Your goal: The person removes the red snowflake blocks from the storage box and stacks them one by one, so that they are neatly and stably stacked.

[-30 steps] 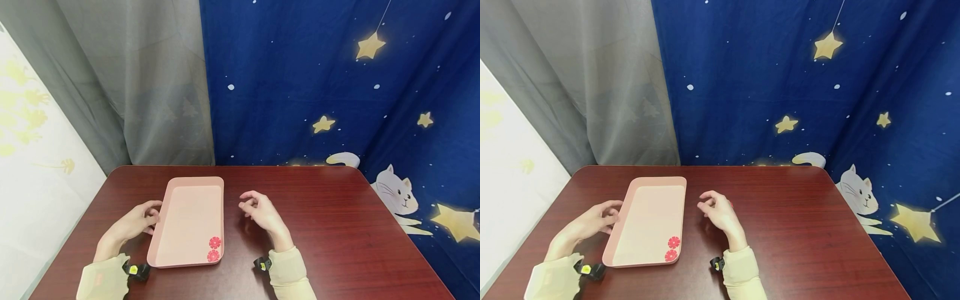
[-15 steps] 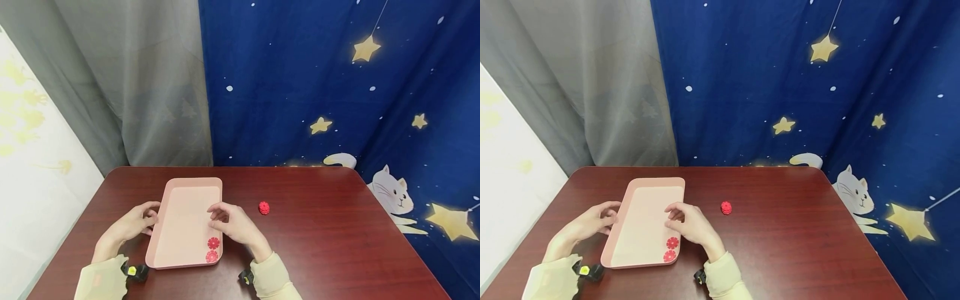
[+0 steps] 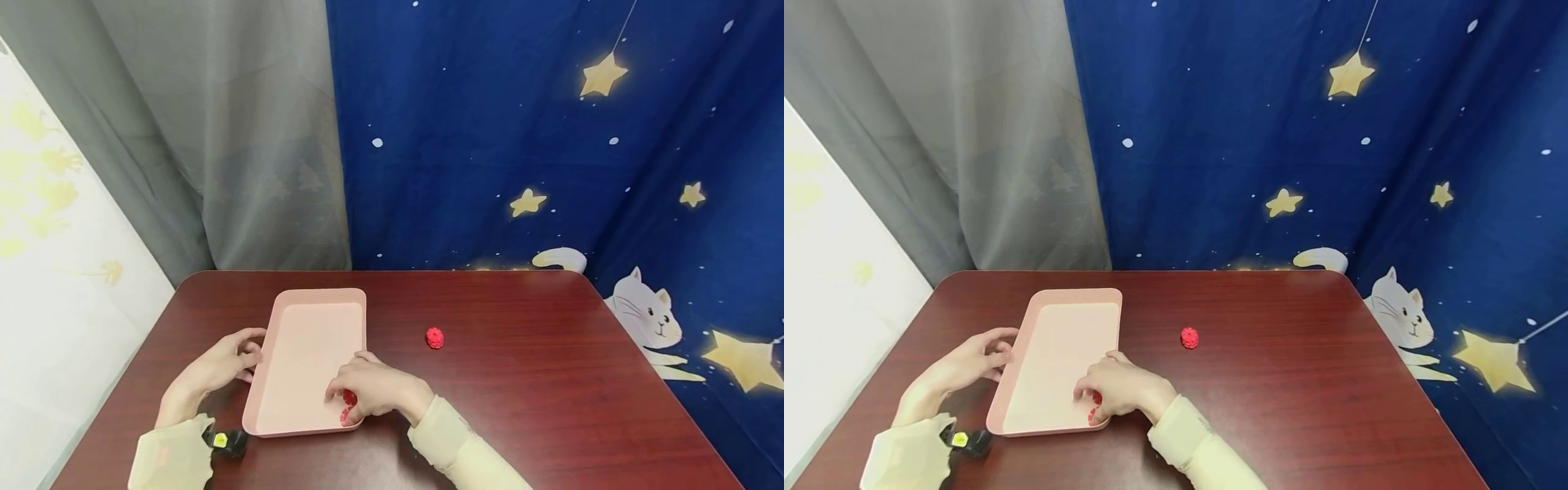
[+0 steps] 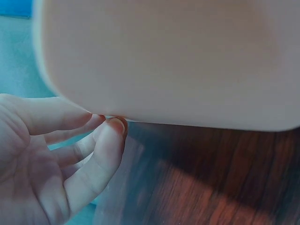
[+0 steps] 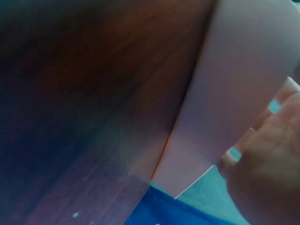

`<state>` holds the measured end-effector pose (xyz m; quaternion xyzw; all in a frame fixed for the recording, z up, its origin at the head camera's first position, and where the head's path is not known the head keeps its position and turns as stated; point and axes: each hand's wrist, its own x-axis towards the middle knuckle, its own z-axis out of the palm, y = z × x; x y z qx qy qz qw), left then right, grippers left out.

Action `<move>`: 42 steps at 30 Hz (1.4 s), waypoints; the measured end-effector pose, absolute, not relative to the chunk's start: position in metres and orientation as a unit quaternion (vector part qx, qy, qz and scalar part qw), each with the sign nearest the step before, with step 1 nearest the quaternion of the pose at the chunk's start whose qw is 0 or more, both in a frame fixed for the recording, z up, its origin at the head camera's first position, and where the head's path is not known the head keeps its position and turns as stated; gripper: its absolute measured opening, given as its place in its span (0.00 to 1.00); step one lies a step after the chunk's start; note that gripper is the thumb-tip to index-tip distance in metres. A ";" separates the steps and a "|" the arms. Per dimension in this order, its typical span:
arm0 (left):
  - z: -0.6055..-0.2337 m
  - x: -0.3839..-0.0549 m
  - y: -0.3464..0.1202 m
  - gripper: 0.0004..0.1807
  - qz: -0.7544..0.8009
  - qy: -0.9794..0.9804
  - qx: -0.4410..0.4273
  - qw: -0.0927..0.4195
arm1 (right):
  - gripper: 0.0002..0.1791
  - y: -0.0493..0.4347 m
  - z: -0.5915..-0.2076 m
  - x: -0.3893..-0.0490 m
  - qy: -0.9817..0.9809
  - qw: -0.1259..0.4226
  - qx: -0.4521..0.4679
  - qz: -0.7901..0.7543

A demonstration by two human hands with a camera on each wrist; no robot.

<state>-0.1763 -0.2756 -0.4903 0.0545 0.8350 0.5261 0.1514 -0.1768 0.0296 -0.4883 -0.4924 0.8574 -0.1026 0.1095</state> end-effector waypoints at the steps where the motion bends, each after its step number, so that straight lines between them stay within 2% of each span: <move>1: -0.490 -0.177 -0.275 0.28 0.526 0.835 0.056 0.152 | 0.22 0.029 -0.489 -0.178 0.860 0.108 -0.492 -0.081; 5: -0.489 -0.178 -0.274 0.28 0.529 0.833 0.059 0.152 | 0.21 0.025 -0.488 -0.181 0.871 0.111 -0.477 -0.033; 12: -0.488 -0.179 -0.274 0.28 0.523 0.837 0.060 0.148 | 0.17 0.017 -0.486 -0.184 0.877 0.114 -0.465 -0.043; 18: -0.487 -0.179 -0.275 0.29 0.522 0.838 0.056 0.150 | 0.21 0.011 -0.490 -0.184 0.874 0.122 -0.468 -0.049; 22: -0.488 -0.178 -0.276 0.29 0.523 0.837 0.055 0.151 | 0.17 0.008 -0.491 -0.184 0.875 0.119 -0.467 -0.048; 29: -0.487 -0.177 -0.277 0.29 0.523 0.837 0.053 0.151 | 0.15 0.006 -0.490 -0.183 0.883 0.118 -0.452 -0.050; 35: -0.488 -0.177 -0.277 0.29 0.517 0.841 0.053 0.150 | 0.10 0.009 -0.492 -0.188 0.878 0.124 -0.447 -0.117; 42: -0.489 -0.177 -0.276 0.29 0.519 0.840 0.055 0.152 | 0.12 0.018 -0.485 -0.195 0.850 0.141 -0.431 -0.268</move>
